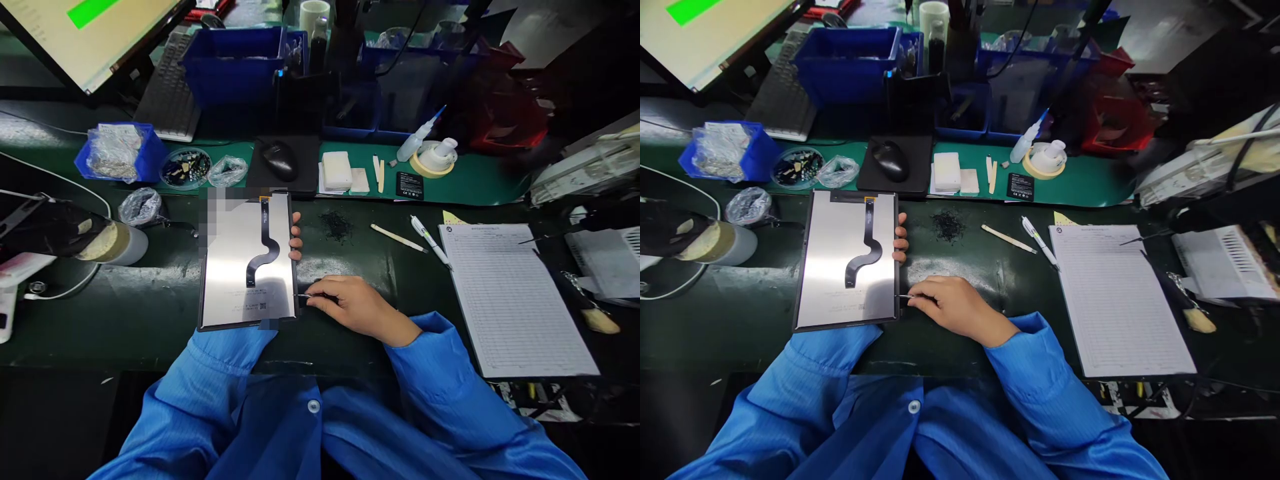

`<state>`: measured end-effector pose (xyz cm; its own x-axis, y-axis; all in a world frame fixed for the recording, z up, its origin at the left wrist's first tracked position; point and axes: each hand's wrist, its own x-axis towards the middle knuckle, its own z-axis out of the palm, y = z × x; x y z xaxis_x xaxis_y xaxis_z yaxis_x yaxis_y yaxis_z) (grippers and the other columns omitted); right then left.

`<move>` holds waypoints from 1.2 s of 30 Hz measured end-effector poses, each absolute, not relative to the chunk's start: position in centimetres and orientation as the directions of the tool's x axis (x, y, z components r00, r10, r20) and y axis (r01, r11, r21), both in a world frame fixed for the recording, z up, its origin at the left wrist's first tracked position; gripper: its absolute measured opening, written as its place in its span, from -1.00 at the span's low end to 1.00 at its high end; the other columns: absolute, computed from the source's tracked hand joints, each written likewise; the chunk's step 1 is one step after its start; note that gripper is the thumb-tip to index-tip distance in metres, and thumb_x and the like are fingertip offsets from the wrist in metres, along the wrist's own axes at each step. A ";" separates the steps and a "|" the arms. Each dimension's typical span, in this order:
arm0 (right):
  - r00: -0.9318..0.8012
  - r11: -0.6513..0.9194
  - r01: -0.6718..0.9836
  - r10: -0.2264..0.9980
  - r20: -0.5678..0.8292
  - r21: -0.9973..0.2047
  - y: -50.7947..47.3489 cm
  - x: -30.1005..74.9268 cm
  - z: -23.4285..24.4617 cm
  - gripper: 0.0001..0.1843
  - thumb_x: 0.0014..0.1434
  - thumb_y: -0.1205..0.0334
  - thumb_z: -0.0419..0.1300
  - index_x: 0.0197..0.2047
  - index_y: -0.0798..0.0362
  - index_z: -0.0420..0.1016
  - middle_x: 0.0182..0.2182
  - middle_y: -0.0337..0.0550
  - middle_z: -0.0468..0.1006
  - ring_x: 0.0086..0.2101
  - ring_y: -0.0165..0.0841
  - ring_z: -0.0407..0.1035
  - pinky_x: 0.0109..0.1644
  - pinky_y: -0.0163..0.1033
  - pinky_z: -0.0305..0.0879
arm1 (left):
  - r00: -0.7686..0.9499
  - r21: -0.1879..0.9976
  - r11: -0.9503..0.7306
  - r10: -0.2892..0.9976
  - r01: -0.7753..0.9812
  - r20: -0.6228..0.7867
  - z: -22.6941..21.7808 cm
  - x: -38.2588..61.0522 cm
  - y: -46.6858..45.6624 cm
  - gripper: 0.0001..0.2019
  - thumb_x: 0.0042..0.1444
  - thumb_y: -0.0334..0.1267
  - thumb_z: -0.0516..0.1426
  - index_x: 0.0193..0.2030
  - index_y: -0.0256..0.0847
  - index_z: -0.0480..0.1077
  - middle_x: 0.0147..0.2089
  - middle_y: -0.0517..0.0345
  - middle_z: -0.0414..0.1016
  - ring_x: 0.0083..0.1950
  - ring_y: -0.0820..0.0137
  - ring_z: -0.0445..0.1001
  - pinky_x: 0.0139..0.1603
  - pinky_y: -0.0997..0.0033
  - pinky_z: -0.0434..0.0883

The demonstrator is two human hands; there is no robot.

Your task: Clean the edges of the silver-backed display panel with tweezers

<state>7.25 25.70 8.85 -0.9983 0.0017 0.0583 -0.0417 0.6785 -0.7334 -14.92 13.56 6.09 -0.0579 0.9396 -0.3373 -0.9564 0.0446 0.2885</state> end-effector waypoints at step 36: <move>-0.998 0.674 -0.042 0.007 0.064 -0.738 25.6 7.4 9.0 -0.88 0.38 0.23 0.26 -0.10 0.01 0.64 -0.23 -0.17 0.71 -0.24 -0.30 0.58 -0.17 -0.24 0.41 | -0.051 0.235 0.025 0.949 -0.972 -0.312 6.0 -14.9 13.6 -0.73 0.32 -0.21 0.10 0.11 -0.19 0.41 -0.28 0.00 0.52 -0.33 0.28 0.49 -0.31 0.23 0.47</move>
<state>7.37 25.57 9.00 -0.9979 0.0072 0.0638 -0.0423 0.6739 -0.7376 -14.94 13.61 6.05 -0.0507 0.9489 -0.3116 -0.9716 0.0253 0.2353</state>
